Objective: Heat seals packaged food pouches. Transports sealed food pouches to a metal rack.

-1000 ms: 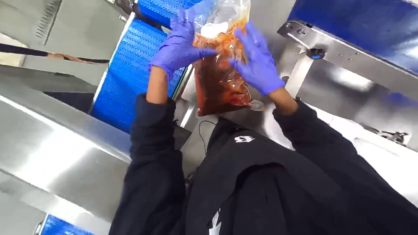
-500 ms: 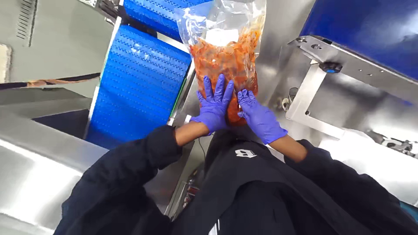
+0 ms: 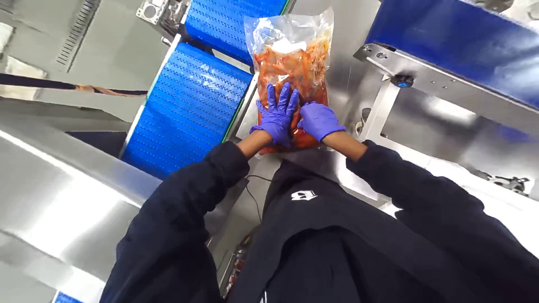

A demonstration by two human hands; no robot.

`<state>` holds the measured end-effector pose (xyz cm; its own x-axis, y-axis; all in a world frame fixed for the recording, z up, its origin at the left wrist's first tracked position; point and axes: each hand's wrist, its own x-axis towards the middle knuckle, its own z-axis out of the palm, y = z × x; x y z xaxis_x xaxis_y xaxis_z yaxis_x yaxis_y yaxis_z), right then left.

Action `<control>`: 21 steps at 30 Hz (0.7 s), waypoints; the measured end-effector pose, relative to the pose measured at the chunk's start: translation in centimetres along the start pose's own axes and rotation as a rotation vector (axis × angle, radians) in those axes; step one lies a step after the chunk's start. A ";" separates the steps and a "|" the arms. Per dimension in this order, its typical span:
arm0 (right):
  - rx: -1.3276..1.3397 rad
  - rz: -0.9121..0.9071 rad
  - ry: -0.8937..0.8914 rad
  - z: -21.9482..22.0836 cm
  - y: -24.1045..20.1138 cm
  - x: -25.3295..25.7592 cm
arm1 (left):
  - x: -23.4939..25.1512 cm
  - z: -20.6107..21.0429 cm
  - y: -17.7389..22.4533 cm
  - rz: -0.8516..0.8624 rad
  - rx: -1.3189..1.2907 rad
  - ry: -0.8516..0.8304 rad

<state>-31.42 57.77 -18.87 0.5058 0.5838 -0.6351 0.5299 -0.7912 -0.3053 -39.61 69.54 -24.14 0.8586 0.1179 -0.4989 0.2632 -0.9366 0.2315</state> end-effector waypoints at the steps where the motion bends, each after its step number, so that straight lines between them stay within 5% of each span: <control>1: 0.045 -0.007 0.060 0.1 0.7 -0.1 | -0.3 -0.4 -0.3 0.025 -0.006 0.006; 5: 0.156 -0.217 0.430 0.0 2.4 -0.7 | -0.8 -3.9 -1.0 0.033 -0.154 0.125; 7: 0.143 -0.300 0.467 -1.4 1.9 0.3 | 0.6 -5.5 -1.6 -0.004 -0.141 0.168; 14: 0.015 -0.210 0.148 -3.4 2.0 8.5 | 5.5 -7.1 -2.6 -0.059 -0.114 -0.066; 18: 0.013 -0.138 0.007 -4.4 2.3 10.7 | 7.9 -10.6 -2.2 -0.121 -0.033 -0.361; 21: 0.014 -0.084 -0.039 -4.6 2.6 12.2 | 10.1 -9.7 -2.9 -0.071 0.002 -0.367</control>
<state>-20.79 63.65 -24.14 0.4327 0.6409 -0.6341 0.5598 -0.7423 -0.3683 -27.44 76.61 -21.77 0.6231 0.0562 -0.7801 0.3151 -0.9309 0.1846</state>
